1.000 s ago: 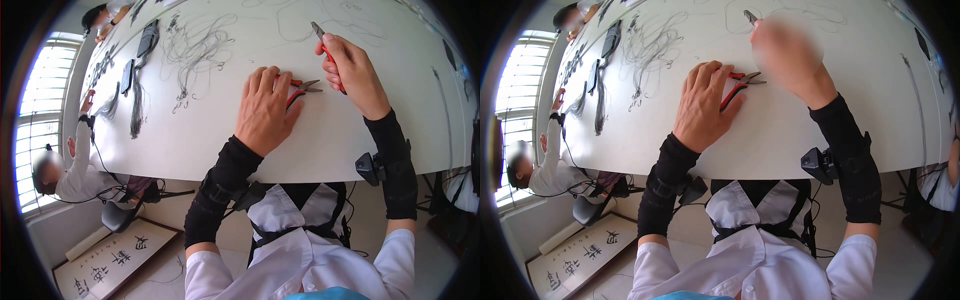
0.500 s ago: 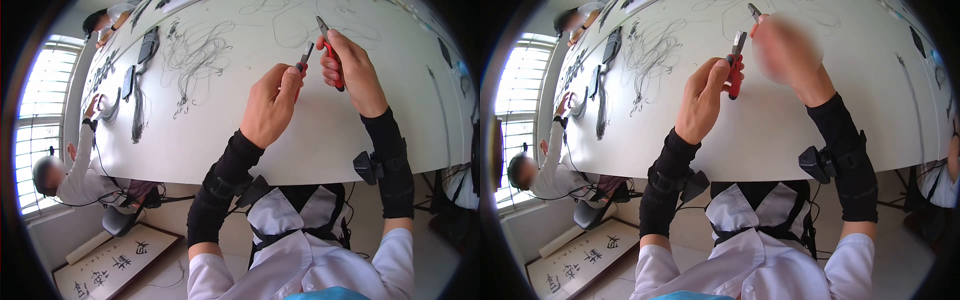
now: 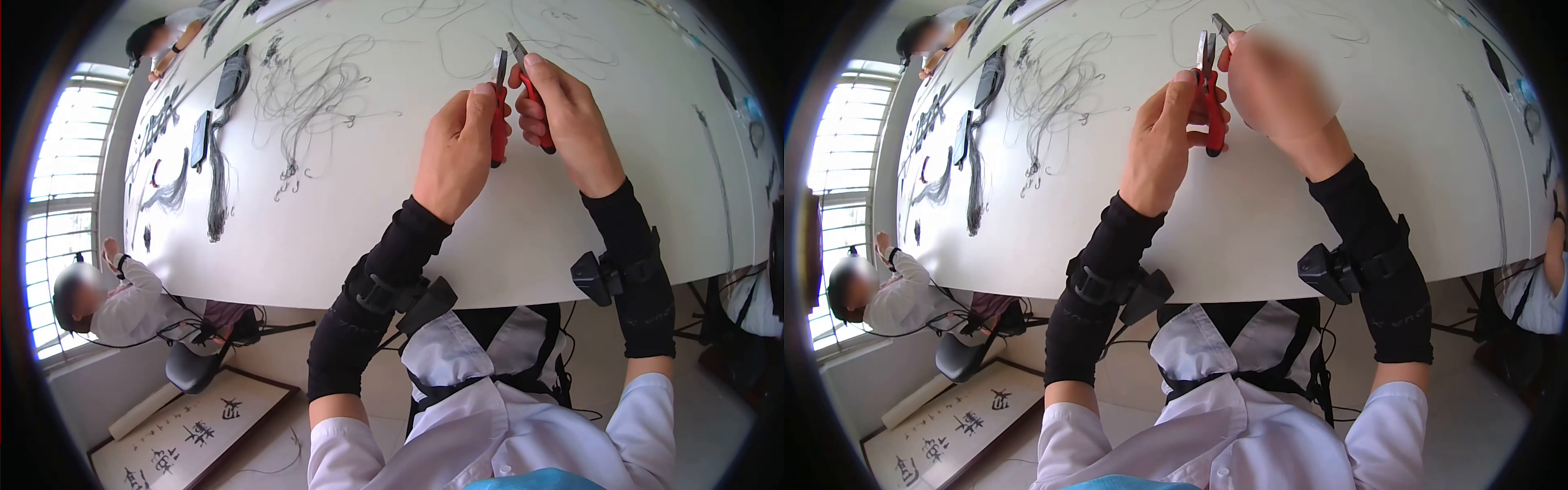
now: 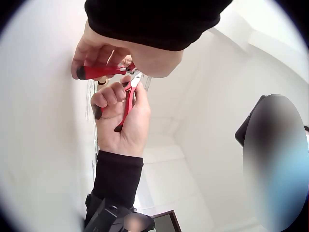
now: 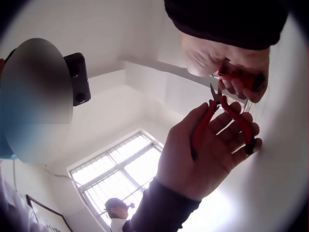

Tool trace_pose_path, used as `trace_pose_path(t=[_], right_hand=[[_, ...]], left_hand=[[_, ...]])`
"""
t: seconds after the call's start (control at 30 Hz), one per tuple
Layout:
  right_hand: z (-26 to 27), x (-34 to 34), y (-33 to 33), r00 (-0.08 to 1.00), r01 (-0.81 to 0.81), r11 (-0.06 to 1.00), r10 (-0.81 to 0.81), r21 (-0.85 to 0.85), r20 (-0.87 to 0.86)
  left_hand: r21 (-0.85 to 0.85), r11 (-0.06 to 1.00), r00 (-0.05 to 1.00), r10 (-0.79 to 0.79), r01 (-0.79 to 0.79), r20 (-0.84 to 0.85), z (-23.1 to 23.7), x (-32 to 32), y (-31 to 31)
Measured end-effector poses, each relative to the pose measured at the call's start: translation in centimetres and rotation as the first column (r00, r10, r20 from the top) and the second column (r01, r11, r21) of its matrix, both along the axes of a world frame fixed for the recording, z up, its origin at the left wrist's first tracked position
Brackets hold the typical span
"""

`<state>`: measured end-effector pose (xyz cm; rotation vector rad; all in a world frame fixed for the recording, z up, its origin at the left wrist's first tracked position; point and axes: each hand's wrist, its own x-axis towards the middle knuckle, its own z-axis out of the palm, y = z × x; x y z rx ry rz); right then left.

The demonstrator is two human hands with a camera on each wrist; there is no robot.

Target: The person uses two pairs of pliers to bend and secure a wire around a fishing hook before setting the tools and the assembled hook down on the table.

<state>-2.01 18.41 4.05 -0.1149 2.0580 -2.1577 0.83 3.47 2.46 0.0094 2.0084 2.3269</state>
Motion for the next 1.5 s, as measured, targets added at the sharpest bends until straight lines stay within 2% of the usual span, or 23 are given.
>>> trace_pose_path(t=[0.4, 0.6, 0.8, 1.0, 1.1, 1.4, 1.5], right_hand=[[-0.2, 0.3, -0.8, 0.999, 0.032, 0.999, -0.031, 0.034, -0.019], [0.4, 0.8, -1.2, 0.994, 0.028, 0.999, -0.024, -0.036, 0.106], [0.1, 0.5, -0.9, 0.978, 0.036, 0.989, -0.005, -0.146, 0.206], [0.6, 0.8, -0.7, 0.970, -0.023, 0.975, 0.076, -0.220, 0.232], [0.6, 0.9, -1.0, 0.964, -0.040, 0.957, 0.113, -0.287, 0.241], [0.7, 1.1, -0.6, 0.919, -0.106, 0.912, 0.242, -0.396, 0.312], [0.8, 1.1, -0.5, 0.901, -0.109, 0.893, 0.273, -0.436, 0.336]], left_hand=[[-0.059, 0.998, 1.000, 0.010, -0.009, 0.019, 0.5, 0.1, 0.4], [-0.054, 0.998, 0.998, -0.028, 0.031, 0.059, 0.0, -0.4, 0.1], [-0.018, 1.000, 1.000, -0.016, 0.017, 0.014, 0.0, -0.2, 0.1], [0.081, 0.997, 1.000, 0.003, -0.001, -0.020, -0.2, 0.0, 0.1], [0.128, 0.991, 0.999, 0.036, -0.039, 0.029, 0.2, 0.1, 0.4], [0.173, 0.985, 0.993, -0.019, -0.001, 0.114, -0.1, 0.8, -0.1], [0.248, 0.969, 0.993, -0.041, 0.014, 0.107, -0.6, 0.7, -0.3]])
